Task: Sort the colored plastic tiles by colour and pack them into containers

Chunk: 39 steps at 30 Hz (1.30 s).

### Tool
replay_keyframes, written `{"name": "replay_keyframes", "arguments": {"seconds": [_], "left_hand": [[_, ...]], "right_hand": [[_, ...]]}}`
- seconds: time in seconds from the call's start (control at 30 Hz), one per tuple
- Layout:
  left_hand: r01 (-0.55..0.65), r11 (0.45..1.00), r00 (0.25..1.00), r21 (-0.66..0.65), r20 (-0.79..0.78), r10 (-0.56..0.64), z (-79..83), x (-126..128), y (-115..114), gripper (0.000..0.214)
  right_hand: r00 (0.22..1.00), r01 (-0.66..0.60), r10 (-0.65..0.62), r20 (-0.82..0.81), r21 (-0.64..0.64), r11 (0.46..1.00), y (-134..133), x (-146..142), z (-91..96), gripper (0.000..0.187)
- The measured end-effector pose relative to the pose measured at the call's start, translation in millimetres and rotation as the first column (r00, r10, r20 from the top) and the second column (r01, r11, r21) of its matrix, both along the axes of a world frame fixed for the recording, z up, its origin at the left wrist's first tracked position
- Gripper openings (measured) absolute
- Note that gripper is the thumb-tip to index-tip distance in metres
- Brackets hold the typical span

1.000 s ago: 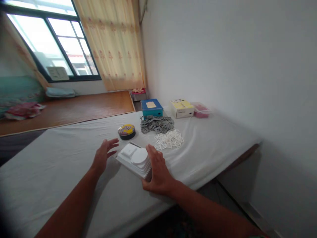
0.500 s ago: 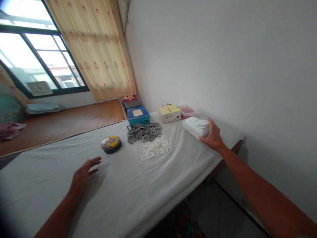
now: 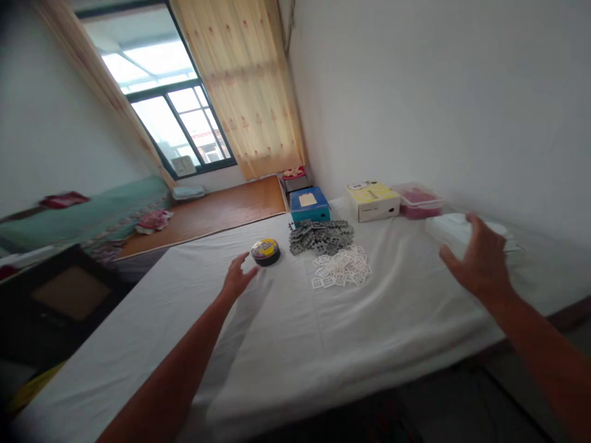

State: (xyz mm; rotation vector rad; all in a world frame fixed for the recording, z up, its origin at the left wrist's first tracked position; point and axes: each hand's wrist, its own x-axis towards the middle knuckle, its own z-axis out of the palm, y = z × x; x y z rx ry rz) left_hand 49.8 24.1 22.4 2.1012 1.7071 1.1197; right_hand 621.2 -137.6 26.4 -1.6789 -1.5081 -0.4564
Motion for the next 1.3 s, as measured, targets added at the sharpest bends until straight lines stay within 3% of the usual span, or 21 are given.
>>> {"name": "replay_keyframes", "arguments": {"seconds": [0.13, 0.23, 0.3, 0.47, 0.6, 0.67, 0.8, 0.93, 1.03, 1.1, 1.17, 1.23, 1.3], "left_hand": [[-0.043, 0.994, 0.992, -0.102, -0.125, 0.030, 6.5, 18, 39, 0.089], [-0.051, 0.981, 0.995, -0.188, -0.095, 0.033, 5.1, 30, 51, 0.094], [-0.028, 0.983, 0.998, -0.181, -0.055, 0.018, 2.4, 36, 48, 0.089], [0.134, 0.989, 0.991, -0.062, -0.011, -0.135, -5.9, 46, -2, 0.084], [0.355, 0.934, 0.935, 0.041, 0.010, -0.355, -14.2, 49, -51, 0.097], [0.406, 0.911, 0.912, 0.070, 0.031, -0.408, -18.9, 48, -65, 0.104], [0.398, 0.917, 0.912, 0.039, 0.091, -0.399, -25.4, 48, -70, 0.112], [0.436, 0.894, 0.897, -0.100, 0.125, -0.423, -24.7, 50, -65, 0.116], [0.451, 0.881, 0.891, -0.139, 0.133, -0.435, -21.3, 51, -64, 0.119], [0.438, 0.889, 0.897, -0.134, 0.128, -0.422, -17.6, 48, -64, 0.120], [0.380, 0.919, 0.921, -0.108, 0.133, -0.365, -12.1, 42, -64, 0.115], [0.260, 0.963, 0.956, -0.070, 0.157, -0.246, -4.9, 32, -61, 0.108], [0.092, 0.995, 0.977, -0.033, 0.198, -0.084, 2.4, 20, -56, 0.102]], "right_hand": [[0.978, -0.200, 0.199, 0.068, 0.002, 0.980, 12, -100, 14.5, 0.072], [0.887, -0.432, 0.444, 0.128, -0.111, 0.895, 20, -168, 26.1, 0.070], [0.815, -0.543, 0.566, 0.125, -0.176, 0.821, 26, -203, 36.4, 0.069], [0.685, -0.703, 0.726, 0.059, -0.211, 0.680, 63, -265, 46.6, 0.065], [0.654, -0.729, 0.754, -0.063, -0.320, 0.606, 96, -310, 20.1, 0.089], [0.652, -0.726, 0.749, -0.121, -0.387, 0.569, 103, -328, 4.5, 0.100], [0.635, -0.746, 0.761, -0.133, -0.362, 0.559, 100, -340, -9.6, 0.093], [0.595, -0.790, 0.789, -0.151, -0.288, 0.540, 93, -332, -2.2, 0.083], [0.584, -0.810, 0.772, -0.252, -0.252, 0.530, 95, -321, 7.8, 0.067], [0.602, -0.797, 0.723, -0.338, -0.207, 0.567, 101, -311, 13.2, 0.059], [0.668, -0.733, 0.657, -0.351, -0.155, 0.663, 110, -298, 15.4, 0.060], [0.752, -0.652, 0.604, -0.264, -0.156, 0.742, 116, -289, 12.8, 0.068], [0.774, -0.632, 0.619, -0.135, -0.232, 0.740, 116, -287, 5.8, 0.075]]}}
